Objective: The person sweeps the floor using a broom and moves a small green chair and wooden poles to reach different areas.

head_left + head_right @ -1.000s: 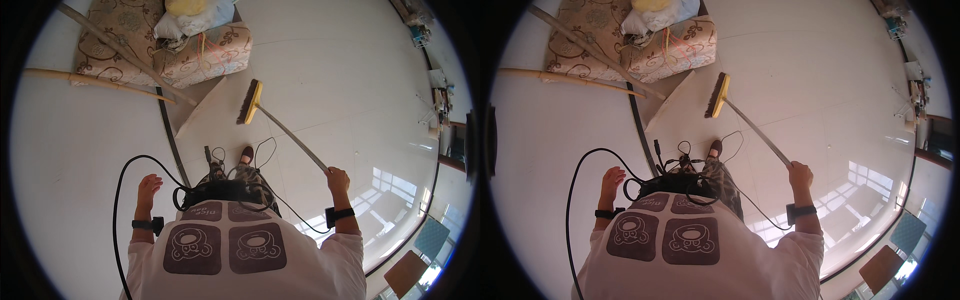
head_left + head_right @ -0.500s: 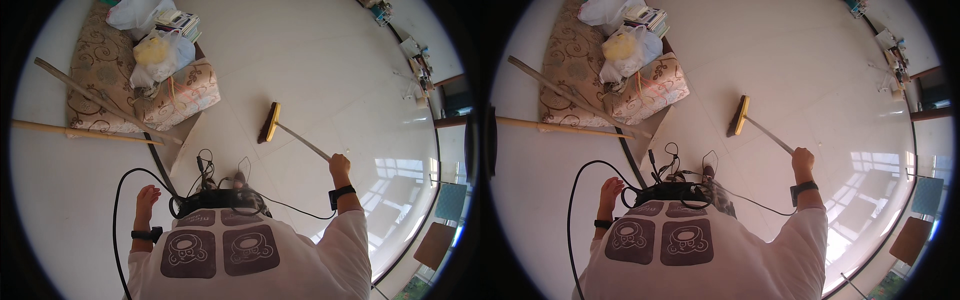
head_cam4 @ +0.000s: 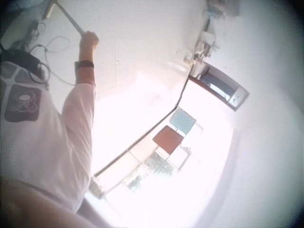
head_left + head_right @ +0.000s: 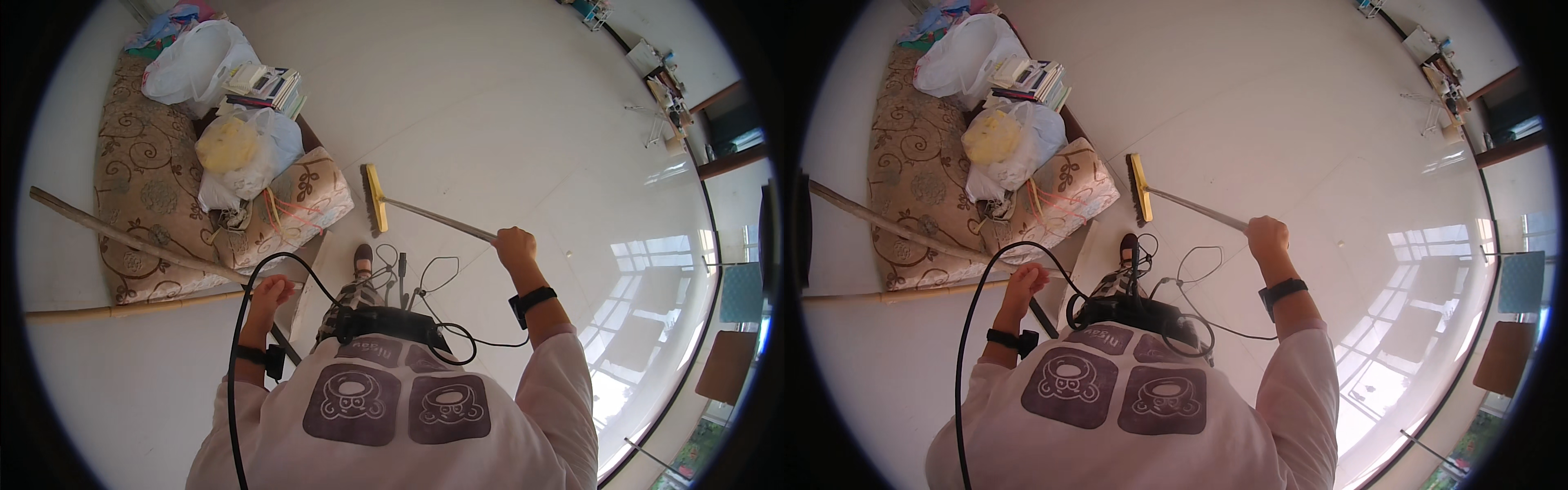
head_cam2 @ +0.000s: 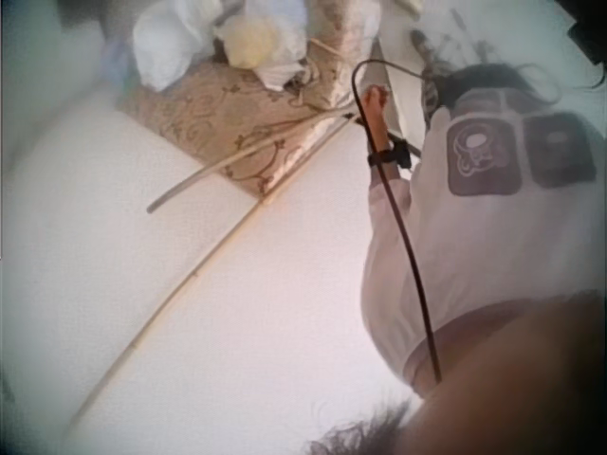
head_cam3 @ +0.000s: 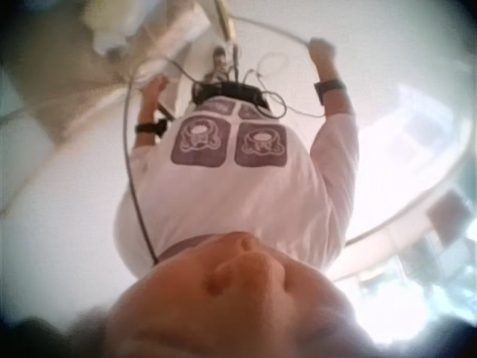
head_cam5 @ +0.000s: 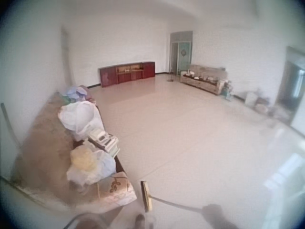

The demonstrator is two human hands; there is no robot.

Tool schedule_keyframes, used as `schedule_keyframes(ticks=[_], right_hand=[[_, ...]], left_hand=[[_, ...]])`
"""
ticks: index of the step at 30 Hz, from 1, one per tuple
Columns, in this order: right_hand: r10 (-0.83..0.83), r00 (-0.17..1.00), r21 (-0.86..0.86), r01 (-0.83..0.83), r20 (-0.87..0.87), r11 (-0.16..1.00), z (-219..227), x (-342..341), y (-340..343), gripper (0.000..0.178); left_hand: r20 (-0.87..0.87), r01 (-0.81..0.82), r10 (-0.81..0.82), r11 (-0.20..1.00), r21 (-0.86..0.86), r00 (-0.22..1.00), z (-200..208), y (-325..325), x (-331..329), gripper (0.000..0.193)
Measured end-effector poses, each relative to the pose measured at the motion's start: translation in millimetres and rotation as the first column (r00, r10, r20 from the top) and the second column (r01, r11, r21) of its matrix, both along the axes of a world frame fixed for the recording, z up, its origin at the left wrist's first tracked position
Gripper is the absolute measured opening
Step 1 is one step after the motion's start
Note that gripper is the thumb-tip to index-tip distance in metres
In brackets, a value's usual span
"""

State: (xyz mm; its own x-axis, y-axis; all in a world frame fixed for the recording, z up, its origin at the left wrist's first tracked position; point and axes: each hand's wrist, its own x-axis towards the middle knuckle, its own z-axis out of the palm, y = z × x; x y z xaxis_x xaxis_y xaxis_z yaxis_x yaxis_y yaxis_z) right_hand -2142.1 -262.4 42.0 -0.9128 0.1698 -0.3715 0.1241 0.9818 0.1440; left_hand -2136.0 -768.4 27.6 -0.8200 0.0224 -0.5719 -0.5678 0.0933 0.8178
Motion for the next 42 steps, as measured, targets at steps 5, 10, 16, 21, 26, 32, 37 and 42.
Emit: schedule_keyframes(ticks=[5,10,16,21,26,32,37,42], right_hand=[[0.106,0.986,-0.008,-0.106,0.129,0.994,-9.9,-143.4,-52.3,0.012],[-0.123,0.984,0.062,0.116,0.129,0.991,-10.9,-210.0,-16.7,0.013],[-0.307,0.947,0.211,0.282,0.096,0.936,-1.7,-130.6,13.3,0.013],[-0.721,0.677,0.212,0.69,0.147,0.692,8.4,7.1,-15.9,0.013],[-0.738,0.444,-0.154,0.89,0.508,0.43,2.7,145.8,-73.8,0.014],[-0.77,0.245,-0.337,0.941,0.59,0.04,4.9,254.2,-167.6,0.015],[-0.835,-0.091,-0.342,0.884,0.543,-0.319,41.3,286.3,-258.7,0.018],[-0.67,-0.435,-0.312,0.645,0.602,-0.698,73.5,269.7,-328.4,0.02]], left_hand=[[0.119,0.077,-0.071,0.996,-0.044,0.99,-1.7,-1.6,-78.6,0.023],[0.141,0.175,-0.174,0.985,0.007,0.975,1.2,-18.8,-127.6,0.02],[0.124,0.211,-0.222,0.973,0.094,0.967,-11.0,6.1,-190.0,0.018],[-0.027,0.399,-0.401,0.899,0.18,0.916,-6.4,53.2,-227.8,0.015],[0.039,0.437,-0.443,0.893,0.104,0.896,9.2,104.5,-241.4,0.015],[0.008,0.629,-0.63,0.776,0.048,0.777,30.6,159.5,-254.6,0.02],[-0.093,0.745,-0.74,0.657,0.113,0.667,26.4,213.5,-272.7,0.017],[-0.142,0.882,-0.871,0.458,0.109,0.469,14.5,261.8,-295.8,0.017]])
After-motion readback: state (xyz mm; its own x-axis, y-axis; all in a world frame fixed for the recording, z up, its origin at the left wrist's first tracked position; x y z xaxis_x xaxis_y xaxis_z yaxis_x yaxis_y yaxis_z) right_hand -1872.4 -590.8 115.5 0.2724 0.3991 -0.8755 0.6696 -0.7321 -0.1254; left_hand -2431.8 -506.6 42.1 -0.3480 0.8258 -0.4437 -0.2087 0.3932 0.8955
